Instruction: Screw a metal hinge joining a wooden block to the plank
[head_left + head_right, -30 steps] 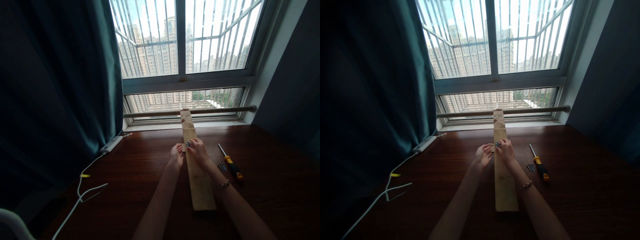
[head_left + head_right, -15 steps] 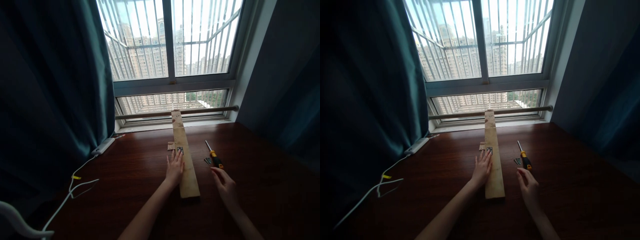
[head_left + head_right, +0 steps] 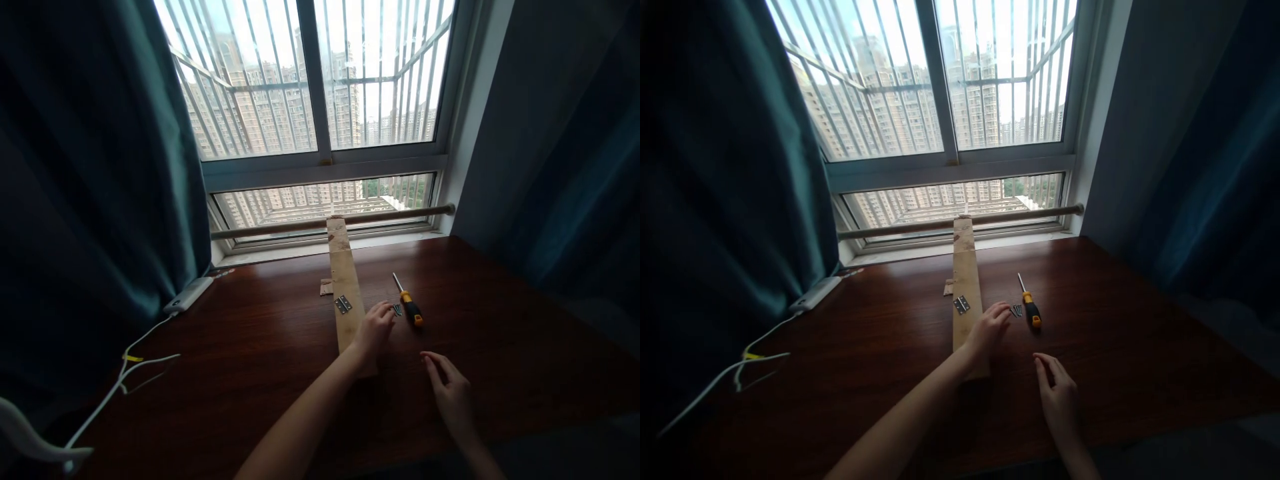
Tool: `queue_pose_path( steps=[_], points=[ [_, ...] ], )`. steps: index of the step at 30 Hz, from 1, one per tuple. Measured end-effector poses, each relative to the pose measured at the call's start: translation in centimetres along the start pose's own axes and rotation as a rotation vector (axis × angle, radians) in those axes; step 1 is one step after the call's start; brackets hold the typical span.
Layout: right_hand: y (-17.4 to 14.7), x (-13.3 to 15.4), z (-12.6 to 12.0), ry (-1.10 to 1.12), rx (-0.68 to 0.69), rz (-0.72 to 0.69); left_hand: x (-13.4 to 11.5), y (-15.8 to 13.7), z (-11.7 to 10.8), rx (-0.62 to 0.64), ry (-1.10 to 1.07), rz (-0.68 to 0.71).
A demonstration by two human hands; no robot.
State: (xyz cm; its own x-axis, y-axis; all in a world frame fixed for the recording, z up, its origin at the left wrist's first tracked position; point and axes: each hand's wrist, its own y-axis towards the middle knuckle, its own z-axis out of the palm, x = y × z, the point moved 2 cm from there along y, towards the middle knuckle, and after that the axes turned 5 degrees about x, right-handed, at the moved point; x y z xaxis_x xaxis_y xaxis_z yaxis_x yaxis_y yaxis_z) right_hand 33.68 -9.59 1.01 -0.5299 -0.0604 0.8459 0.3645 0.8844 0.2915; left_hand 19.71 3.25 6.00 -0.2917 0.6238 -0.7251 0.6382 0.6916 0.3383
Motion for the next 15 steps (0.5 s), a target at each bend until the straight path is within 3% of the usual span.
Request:
queue_pose_path(
  steps=[3,6,12,15],
  points=[
    [0.0,-0.4,0.0,0.011,-0.009,0.007,0.9,2.7,1.9,0.078,-0.054,-0.034],
    [0.0,-0.4,0.0,0.005,-0.012,0.000,2.1,4.4,2.4,0.145,-0.093,-0.100],
    [0.1,0.1,-0.1,-0.001,-0.021,-0.001,4.1,4.9,2.2,0.097,-0.333,-0.235],
    [0.1,-0.1,0.0,-0.016,-0.034,0.020,4.7,4.9,2.5,0.118,-0.289,-0.223]
  ],
)
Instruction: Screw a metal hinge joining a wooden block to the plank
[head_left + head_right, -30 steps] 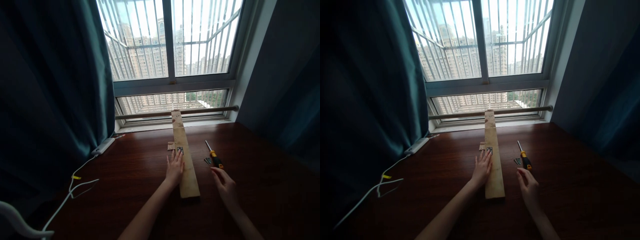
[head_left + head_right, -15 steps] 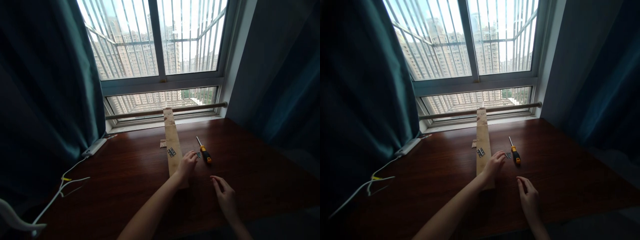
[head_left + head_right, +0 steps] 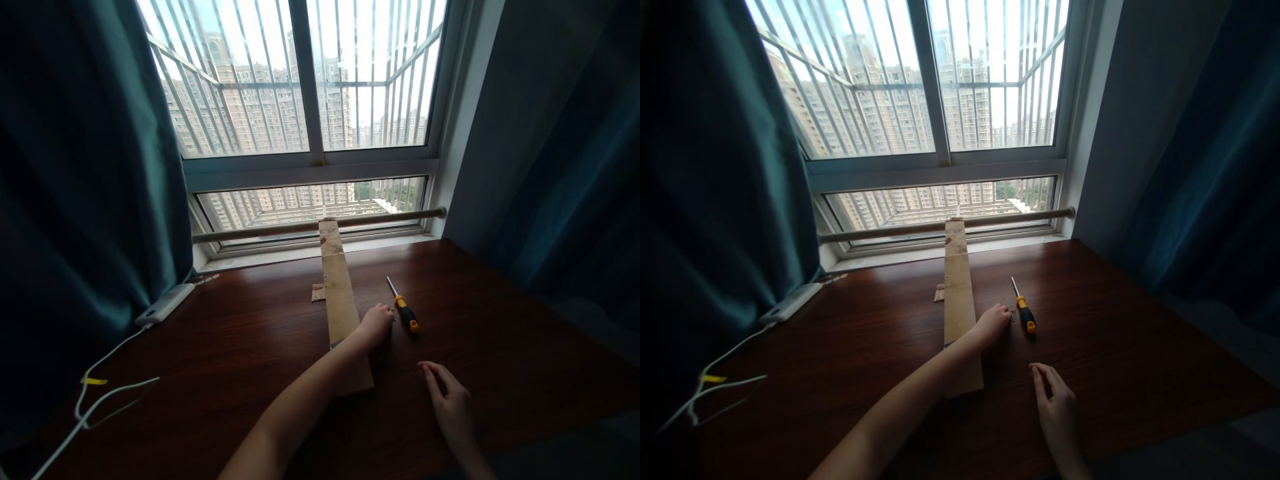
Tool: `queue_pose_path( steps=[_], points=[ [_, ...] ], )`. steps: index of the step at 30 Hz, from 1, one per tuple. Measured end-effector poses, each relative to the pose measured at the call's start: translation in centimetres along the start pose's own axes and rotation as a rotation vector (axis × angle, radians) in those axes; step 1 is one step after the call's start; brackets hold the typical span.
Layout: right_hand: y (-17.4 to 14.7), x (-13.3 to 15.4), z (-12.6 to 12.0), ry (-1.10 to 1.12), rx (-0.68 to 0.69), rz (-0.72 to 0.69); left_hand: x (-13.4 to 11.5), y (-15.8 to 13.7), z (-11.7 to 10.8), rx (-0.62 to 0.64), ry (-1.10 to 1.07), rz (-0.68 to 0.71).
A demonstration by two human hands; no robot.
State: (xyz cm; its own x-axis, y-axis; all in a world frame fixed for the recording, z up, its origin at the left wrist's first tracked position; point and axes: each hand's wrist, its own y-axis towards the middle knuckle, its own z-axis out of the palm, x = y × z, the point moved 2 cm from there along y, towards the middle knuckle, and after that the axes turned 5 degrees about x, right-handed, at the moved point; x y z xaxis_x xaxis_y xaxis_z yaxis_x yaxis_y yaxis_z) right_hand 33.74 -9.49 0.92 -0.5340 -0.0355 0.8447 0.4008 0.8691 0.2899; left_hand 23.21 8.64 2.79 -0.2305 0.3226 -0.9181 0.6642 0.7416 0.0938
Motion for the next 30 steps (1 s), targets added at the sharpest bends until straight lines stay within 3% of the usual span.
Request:
queue_pose_path(
  steps=[5,14,22,26,30],
  points=[
    [-0.1,-0.5,0.3,-0.028,-0.006,0.017,0.4,-0.1,0.3,0.013,0.198,0.087],
    [-0.1,-0.6,0.3,-0.038,-0.024,0.024,0.1,-0.4,0.5,0.029,0.256,0.090],
    [-0.1,-0.6,0.3,-0.032,-0.005,0.040,0.9,-0.4,0.8,-0.031,0.493,0.220],
    [-0.1,-0.4,0.3,-0.030,-0.002,0.033,1.2,-0.3,1.0,-0.063,0.423,0.181],
    [0.0,-0.4,0.4,-0.042,0.008,0.033,1.1,-0.7,1.0,-0.100,0.210,0.099]
  ],
)
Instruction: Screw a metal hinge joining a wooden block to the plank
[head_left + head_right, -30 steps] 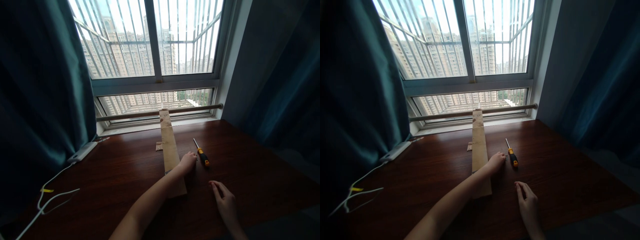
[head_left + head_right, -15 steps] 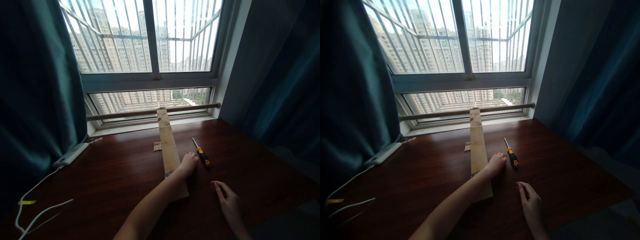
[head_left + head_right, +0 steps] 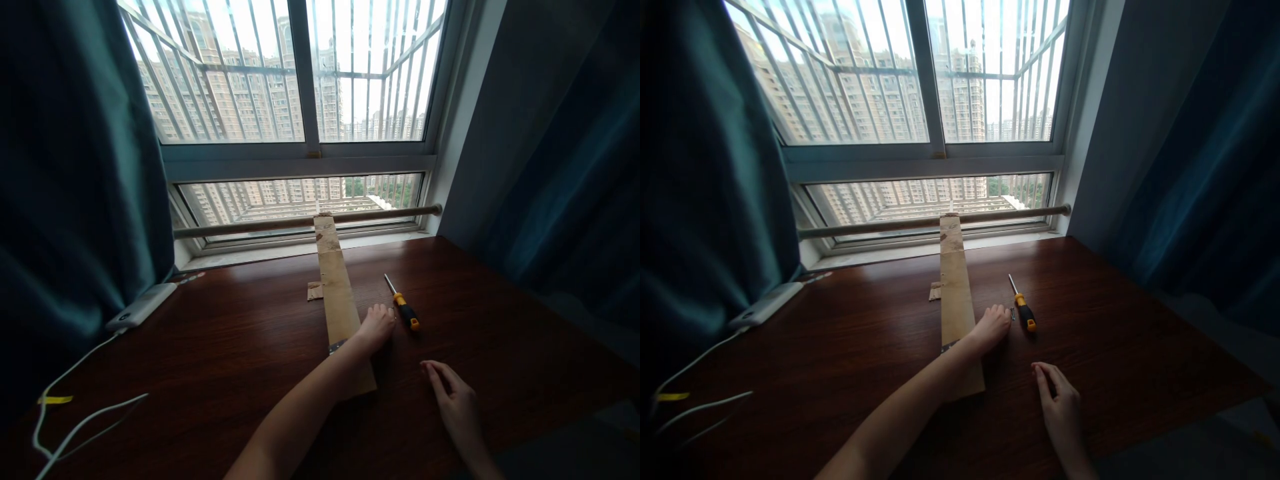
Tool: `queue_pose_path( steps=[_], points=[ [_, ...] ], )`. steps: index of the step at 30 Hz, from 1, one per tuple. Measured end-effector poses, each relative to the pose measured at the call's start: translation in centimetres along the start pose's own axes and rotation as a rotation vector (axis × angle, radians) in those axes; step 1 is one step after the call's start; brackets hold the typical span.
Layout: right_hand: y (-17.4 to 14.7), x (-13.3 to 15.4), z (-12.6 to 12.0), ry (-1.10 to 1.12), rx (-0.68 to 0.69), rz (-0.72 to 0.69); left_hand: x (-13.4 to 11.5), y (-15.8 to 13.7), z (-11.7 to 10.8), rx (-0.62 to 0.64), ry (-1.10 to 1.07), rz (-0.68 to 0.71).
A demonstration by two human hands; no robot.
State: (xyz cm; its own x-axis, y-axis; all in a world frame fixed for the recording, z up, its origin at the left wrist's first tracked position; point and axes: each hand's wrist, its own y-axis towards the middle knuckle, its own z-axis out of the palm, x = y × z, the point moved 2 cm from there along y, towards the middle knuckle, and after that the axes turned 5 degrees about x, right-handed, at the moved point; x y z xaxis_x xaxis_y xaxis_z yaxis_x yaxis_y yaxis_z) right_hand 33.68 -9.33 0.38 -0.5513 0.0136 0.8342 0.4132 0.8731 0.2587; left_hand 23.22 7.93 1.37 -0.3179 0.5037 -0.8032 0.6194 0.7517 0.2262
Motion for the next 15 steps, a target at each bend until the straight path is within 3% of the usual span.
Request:
queue_pose_path(
  steps=[5,9,12,15],
  points=[
    [-0.3,0.0,-0.3,-0.059,-0.022,-0.044,-0.6,-0.2,-0.2,0.011,0.024,-0.014],
    [0.5,2.6,0.4,-0.079,0.053,-0.310,-1.2,0.9,-1.8,0.030,0.045,0.007],
    [2.3,6.5,3.1,-0.043,0.305,-0.522,-1.4,2.2,-5.5,-0.132,-0.079,-0.017],
    [4.4,10.0,7.0,-0.077,0.521,-0.560,-1.2,2.5,-11.3,-0.359,-0.477,-0.082]
  ],
)
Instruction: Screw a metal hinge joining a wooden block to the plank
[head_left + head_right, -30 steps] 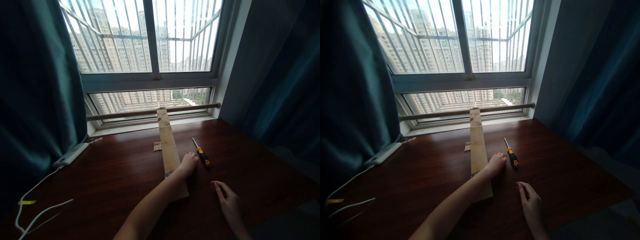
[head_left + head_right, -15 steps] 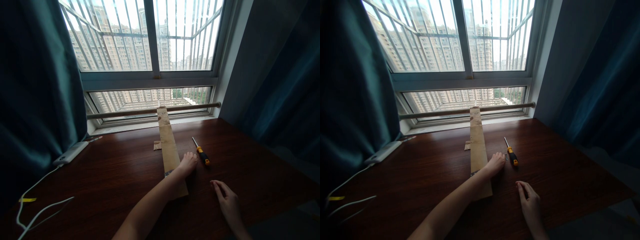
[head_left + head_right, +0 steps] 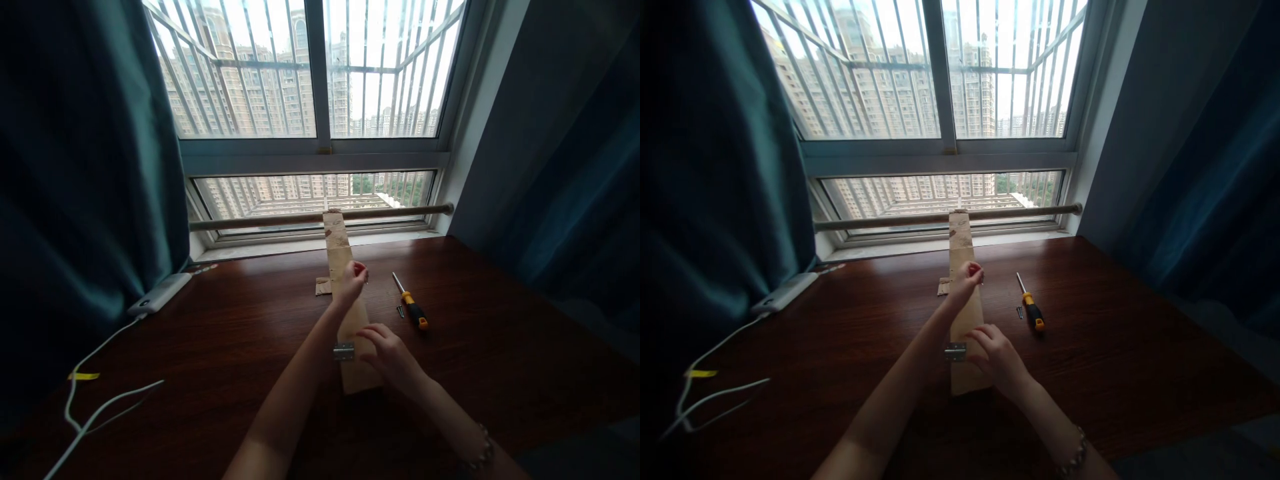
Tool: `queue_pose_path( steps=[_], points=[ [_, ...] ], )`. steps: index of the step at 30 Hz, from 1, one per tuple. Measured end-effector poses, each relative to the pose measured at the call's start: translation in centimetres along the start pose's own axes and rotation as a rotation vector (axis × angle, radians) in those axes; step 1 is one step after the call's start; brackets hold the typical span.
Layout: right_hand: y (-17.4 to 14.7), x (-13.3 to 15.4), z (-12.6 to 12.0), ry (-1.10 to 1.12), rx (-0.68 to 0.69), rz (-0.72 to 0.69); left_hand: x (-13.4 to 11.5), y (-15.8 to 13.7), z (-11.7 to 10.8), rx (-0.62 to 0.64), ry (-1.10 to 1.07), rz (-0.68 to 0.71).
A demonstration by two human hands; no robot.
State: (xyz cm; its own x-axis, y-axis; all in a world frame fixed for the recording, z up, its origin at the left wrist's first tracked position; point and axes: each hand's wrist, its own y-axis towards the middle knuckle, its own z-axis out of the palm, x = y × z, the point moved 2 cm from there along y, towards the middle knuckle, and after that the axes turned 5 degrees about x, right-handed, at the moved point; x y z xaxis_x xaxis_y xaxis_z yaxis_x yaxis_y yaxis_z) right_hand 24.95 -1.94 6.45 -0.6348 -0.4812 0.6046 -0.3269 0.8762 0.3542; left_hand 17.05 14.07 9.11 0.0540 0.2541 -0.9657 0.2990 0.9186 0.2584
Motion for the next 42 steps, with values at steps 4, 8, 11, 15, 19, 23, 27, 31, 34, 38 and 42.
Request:
queue_pose_path(
  steps=[4,8,11,15,19,23,27,31,34,38,42],
  points=[
    [3.8,0.6,2.3,-0.030,0.240,0.033,-3.3,1.0,-8.1,-0.237,-0.539,-0.047],
    [4.5,0.2,3.2,-0.090,0.257,0.124,-3.7,-0.2,-13.3,-0.408,-0.726,-0.065],
    [6.0,-0.2,3.3,-0.211,0.113,0.247,-1.0,-1.3,-13.5,-0.473,-0.755,-0.132],
    [10.3,-0.8,3.7,-0.358,-0.090,0.327,3.9,-1.9,-11.2,-0.473,-0.865,-0.232],
    [15.1,-2.1,4.1,-0.398,-0.197,0.356,6.0,-0.5,-10.4,-0.463,-0.901,-0.256],
    [18.2,-3.3,4.0,-0.364,-0.229,0.326,5.0,2.0,-11.5,-0.401,-0.713,-0.242],
    [18.6,-3.6,4.0,-0.371,-0.221,0.229,3.8,3.5,-12.6,-0.345,-0.547,-0.251],
    [17.0,-2.8,4.2,-0.500,-0.201,0.109,3.1,3.2,-13.9,-0.309,-0.314,-0.252],
    [15.5,-2.0,4.7,-0.586,-0.167,0.028,2.7,2.7,-14.7,-0.292,-0.268,-0.267],
    [14.5,-1.5,5.2,-0.626,-0.167,0.048,2.2,2.4,-14.8,-0.199,-0.178,-0.274],
    [14.4,-1.4,5.4,-0.609,-0.158,0.062,2.3,2.7,-13.9,-0.136,-0.105,-0.217]
  ],
)
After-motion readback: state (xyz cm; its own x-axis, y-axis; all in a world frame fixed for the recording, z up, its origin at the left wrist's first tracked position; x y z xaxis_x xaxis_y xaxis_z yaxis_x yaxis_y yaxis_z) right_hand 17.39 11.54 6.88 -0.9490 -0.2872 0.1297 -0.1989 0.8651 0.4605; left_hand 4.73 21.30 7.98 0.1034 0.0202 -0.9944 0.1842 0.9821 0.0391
